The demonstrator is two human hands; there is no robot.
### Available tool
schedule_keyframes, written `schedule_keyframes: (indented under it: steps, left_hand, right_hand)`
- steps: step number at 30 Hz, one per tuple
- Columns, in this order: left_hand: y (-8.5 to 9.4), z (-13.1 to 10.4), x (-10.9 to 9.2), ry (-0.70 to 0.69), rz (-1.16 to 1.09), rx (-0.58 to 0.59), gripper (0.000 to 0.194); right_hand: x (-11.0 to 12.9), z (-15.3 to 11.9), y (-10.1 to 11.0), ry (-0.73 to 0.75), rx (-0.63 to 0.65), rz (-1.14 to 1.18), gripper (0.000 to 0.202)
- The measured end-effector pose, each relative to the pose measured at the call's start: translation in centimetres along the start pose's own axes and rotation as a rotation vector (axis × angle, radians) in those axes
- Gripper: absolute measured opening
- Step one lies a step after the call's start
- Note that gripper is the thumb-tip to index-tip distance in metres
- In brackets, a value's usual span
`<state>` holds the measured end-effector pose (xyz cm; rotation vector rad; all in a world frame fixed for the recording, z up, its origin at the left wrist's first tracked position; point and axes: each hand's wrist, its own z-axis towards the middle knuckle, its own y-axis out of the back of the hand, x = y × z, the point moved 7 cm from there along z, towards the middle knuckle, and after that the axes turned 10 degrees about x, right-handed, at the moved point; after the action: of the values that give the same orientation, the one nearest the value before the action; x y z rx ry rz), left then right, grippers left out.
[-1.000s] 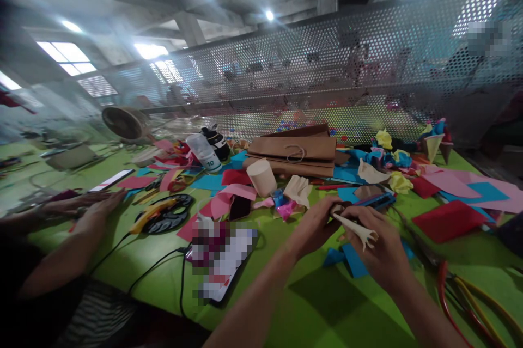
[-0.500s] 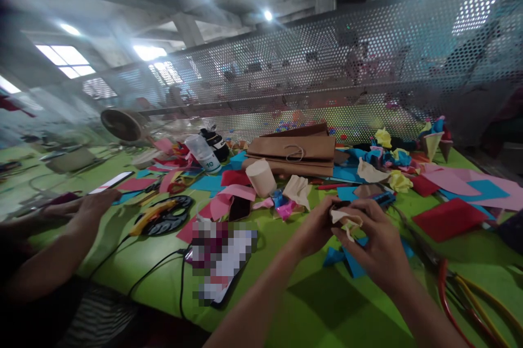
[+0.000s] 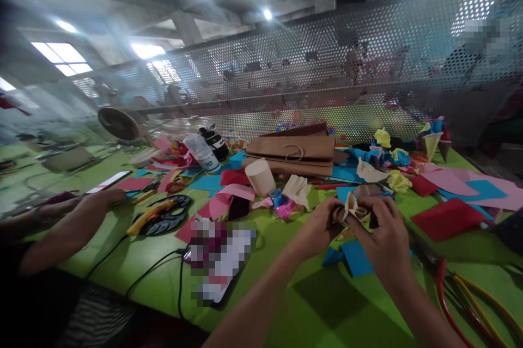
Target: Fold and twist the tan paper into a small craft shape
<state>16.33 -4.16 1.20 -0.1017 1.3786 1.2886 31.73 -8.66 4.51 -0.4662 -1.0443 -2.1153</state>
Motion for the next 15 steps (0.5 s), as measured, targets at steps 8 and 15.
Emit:
schedule_keyframes:
  steps: [8,15]
  left_hand:
    - [-0.1,0.1,0.2,-0.024,0.023,-0.008,0.024]
    - [0.2,0.0,0.4,-0.003,-0.010,-0.016,0.023]
  right_hand:
    - [2.5,-1.0,0.2,0.242,-0.045,-0.285,0.004]
    - [4.0,-1.0,-0.5,0.346,0.044,-0.464,0.018]
